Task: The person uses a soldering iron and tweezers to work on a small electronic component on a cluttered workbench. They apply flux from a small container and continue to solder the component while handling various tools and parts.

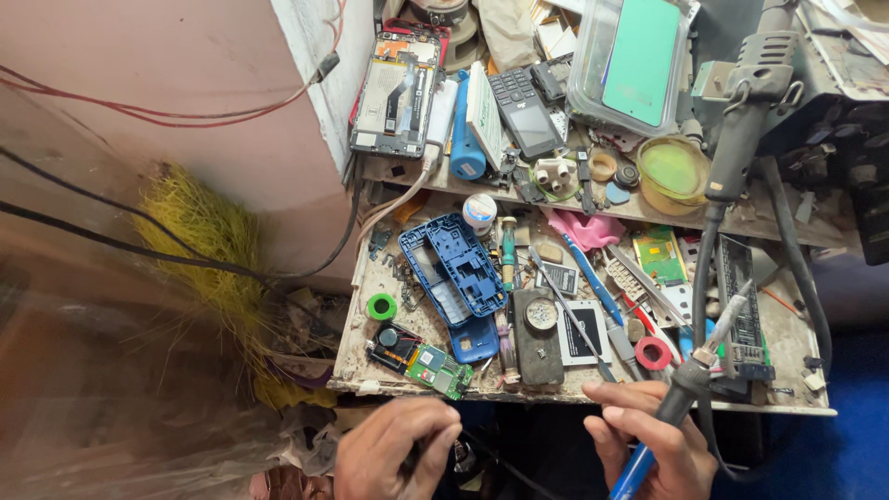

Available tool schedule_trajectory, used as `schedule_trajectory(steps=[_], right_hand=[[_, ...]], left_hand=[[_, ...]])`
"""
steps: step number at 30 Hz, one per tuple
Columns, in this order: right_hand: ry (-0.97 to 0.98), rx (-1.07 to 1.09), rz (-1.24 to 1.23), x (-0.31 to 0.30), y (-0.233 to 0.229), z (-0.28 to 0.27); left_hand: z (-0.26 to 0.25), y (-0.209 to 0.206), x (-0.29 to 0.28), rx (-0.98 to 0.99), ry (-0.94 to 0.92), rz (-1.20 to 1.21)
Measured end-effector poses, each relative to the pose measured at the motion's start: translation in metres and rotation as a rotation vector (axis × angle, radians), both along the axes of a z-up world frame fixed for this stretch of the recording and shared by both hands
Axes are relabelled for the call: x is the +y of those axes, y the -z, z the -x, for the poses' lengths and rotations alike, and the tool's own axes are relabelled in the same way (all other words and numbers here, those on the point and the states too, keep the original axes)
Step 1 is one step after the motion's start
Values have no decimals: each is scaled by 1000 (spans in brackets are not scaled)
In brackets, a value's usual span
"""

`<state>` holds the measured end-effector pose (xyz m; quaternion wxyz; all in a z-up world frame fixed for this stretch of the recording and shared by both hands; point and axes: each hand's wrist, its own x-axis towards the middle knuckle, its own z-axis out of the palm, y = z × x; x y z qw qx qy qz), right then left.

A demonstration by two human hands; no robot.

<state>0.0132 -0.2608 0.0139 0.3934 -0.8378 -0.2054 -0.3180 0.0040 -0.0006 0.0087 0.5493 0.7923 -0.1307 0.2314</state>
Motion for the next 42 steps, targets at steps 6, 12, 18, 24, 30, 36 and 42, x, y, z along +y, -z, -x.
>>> schedule_trajectory(steps=[6, 12, 18, 24, 30, 36, 42], right_hand=[[91, -60, -13, 8, -5, -3], [255, -16, 117, -14, -11, -16], [308, 17, 237, -25, -18, -32], [284, 96, 251, -37, -15, -36], [371, 109, 389, -48, -17, -39], [491, 80, 611, -54, -28, -55], [532, 212, 734, -53, -22, -68]], left_hand=[[-49, -50, 14, 65, 134, -100], [-116, -83, 24, 237, 140, -428], [-175, -81, 5, 66, -3, -819], [-198, -67, -27, 127, -45, -1032], [-199, -67, -40, 144, -31, -1089], [-196, -64, -46, 233, -56, -1080], [-193, -62, -45, 190, -95, -955]])
